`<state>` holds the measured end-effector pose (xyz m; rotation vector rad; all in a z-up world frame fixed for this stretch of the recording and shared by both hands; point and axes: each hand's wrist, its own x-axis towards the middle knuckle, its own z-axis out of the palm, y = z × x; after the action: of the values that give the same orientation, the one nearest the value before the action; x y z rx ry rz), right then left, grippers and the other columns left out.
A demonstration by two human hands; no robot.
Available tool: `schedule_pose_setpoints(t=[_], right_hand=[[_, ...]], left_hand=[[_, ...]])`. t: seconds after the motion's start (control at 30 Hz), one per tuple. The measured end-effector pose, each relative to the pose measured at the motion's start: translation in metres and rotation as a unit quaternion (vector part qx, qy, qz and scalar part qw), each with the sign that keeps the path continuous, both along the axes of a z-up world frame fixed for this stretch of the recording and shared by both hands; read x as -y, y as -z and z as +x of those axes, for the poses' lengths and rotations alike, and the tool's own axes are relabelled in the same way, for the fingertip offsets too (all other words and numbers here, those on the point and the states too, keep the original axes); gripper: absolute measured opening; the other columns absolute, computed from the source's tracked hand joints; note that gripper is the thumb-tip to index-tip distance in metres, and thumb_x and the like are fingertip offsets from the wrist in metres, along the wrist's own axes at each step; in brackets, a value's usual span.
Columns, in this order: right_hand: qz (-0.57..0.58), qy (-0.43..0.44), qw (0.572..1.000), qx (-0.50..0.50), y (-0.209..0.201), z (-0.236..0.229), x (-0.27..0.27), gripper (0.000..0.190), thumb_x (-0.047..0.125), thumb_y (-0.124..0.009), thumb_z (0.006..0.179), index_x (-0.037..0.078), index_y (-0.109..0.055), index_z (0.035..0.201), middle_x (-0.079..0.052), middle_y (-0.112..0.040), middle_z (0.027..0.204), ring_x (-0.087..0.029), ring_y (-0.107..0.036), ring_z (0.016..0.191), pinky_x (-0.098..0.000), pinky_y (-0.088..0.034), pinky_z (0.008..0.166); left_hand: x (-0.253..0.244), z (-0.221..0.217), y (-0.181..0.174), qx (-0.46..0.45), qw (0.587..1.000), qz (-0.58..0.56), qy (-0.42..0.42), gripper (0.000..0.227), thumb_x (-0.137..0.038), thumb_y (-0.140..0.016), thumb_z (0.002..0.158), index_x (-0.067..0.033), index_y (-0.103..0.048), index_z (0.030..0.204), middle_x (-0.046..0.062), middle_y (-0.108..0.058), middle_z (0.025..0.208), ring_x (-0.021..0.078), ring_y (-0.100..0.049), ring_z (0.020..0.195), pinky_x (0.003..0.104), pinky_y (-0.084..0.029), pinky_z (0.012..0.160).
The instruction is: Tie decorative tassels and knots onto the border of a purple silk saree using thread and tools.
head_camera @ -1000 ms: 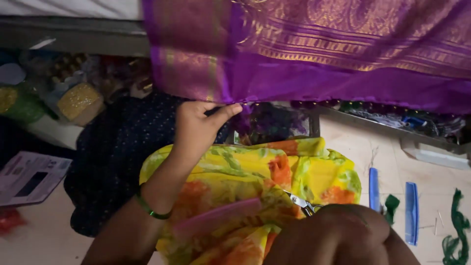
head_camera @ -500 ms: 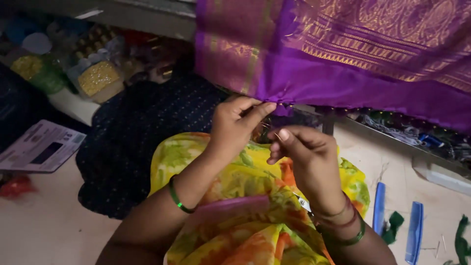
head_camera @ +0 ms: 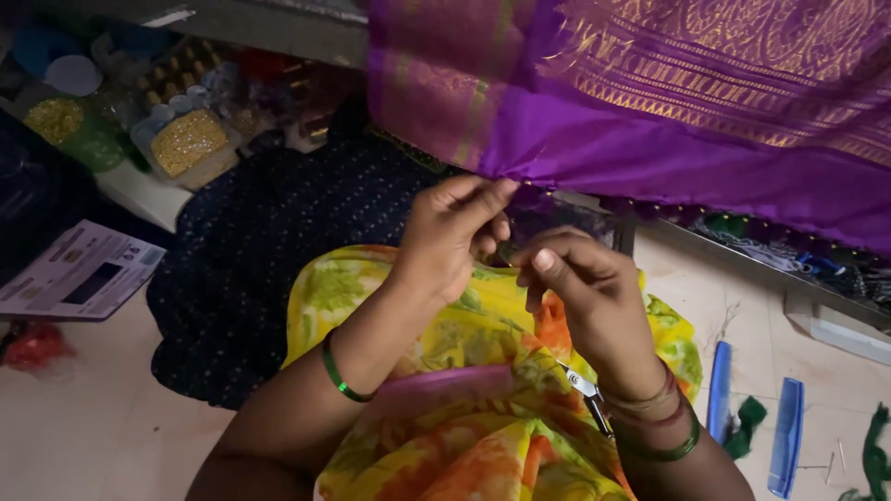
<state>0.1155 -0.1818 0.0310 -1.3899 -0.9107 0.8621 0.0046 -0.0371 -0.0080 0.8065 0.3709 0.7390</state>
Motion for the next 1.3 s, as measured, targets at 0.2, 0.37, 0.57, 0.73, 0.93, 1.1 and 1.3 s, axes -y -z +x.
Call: schedule_pose_setpoints(t=[0.2,0.37,0.57,0.73,0.93,1.1,1.3], right_hand=[[0.030,0.033,0.999,0.014,-0.003,-0.015,-0.008,0.020,0.013,-0.061,0.102,-0.004,-0.071,0.102,-0.007,-0.074,0.089,-0.013,-0.070,0.075,-0.0287,-0.059,0.071],[0.012,0.057,0.997,0.050,0.008,-0.014,-0.007,0.020,0.013,-0.063,0.102,-0.003,-0.073,0.104,-0.005,-0.071,0.080,-0.010,-0.065,0.069,-0.0254,-0.056,0.064],[-0.017,0.029,0.996,0.084,-0.007,-0.011,-0.003,0.017,0.015,-0.067,0.100,0.000,-0.075,0.103,-0.005,-0.068,0.075,-0.008,-0.061,0.064,-0.0245,-0.050,0.058],[0.024,0.073,0.833,0.548,-0.028,-0.007,-0.002,0.010,0.015,-0.077,0.092,0.006,-0.073,0.090,-0.011,-0.057,0.066,-0.028,-0.057,0.056,-0.0414,-0.043,0.052],[0.067,0.054,0.786,0.612,-0.044,-0.015,-0.010,0.006,0.011,-0.073,0.091,0.009,-0.069,0.087,-0.010,-0.056,0.071,-0.034,-0.060,0.064,-0.0455,-0.047,0.056],[0.090,0.043,0.818,0.567,-0.051,-0.016,-0.011,0.010,0.004,-0.076,0.088,0.006,-0.073,0.098,-0.009,-0.061,0.080,-0.027,-0.063,0.065,-0.0393,-0.048,0.057],[0.130,0.073,0.876,0.458,-0.045,-0.008,-0.010,0.016,-0.004,-0.080,0.087,0.000,-0.073,0.102,-0.008,-0.068,0.097,-0.015,-0.065,0.078,-0.0288,-0.052,0.068]], left_hand=[[0.011,0.005,-0.009,-0.021,0.999,0.019,-0.035,0.016,-0.020,-0.074,0.094,-0.0044,-0.074,0.093,0.005,-0.073,0.079,0.0065,-0.059,0.058,0.021,-0.043,0.049],[0.009,0.005,0.000,-0.014,0.999,0.008,-0.032,0.017,-0.020,-0.075,0.094,-0.0033,-0.073,0.094,0.006,-0.073,0.078,0.0071,-0.060,0.060,0.021,-0.043,0.050],[0.001,0.001,-0.007,-0.064,0.992,0.093,-0.055,0.016,-0.018,-0.076,0.093,-0.0019,-0.076,0.096,0.006,-0.072,0.075,0.0050,-0.054,0.051,0.020,-0.041,0.044],[-0.004,-0.011,-0.030,-0.142,0.953,0.249,-0.093,0.016,-0.015,-0.075,0.093,0.0005,-0.075,0.091,0.004,-0.076,0.078,0.0039,-0.057,0.049,0.020,-0.044,0.043],[0.004,-0.007,-0.027,-0.182,0.879,0.400,-0.183,0.018,-0.015,-0.079,0.091,0.0029,-0.078,0.089,0.007,-0.073,0.074,0.0067,-0.068,0.058,0.023,-0.055,0.052],[0.000,-0.010,-0.022,-0.162,0.908,0.350,-0.162,0.019,-0.014,-0.079,0.091,0.0044,-0.077,0.088,0.007,-0.071,0.074,0.0087,-0.068,0.058,0.024,-0.054,0.053],[-0.005,-0.007,-0.014,-0.103,0.971,0.210,-0.051,0.016,-0.012,-0.075,0.095,0.0036,-0.075,0.091,0.006,-0.071,0.069,0.0081,-0.065,0.057,0.023,-0.052,0.054]])
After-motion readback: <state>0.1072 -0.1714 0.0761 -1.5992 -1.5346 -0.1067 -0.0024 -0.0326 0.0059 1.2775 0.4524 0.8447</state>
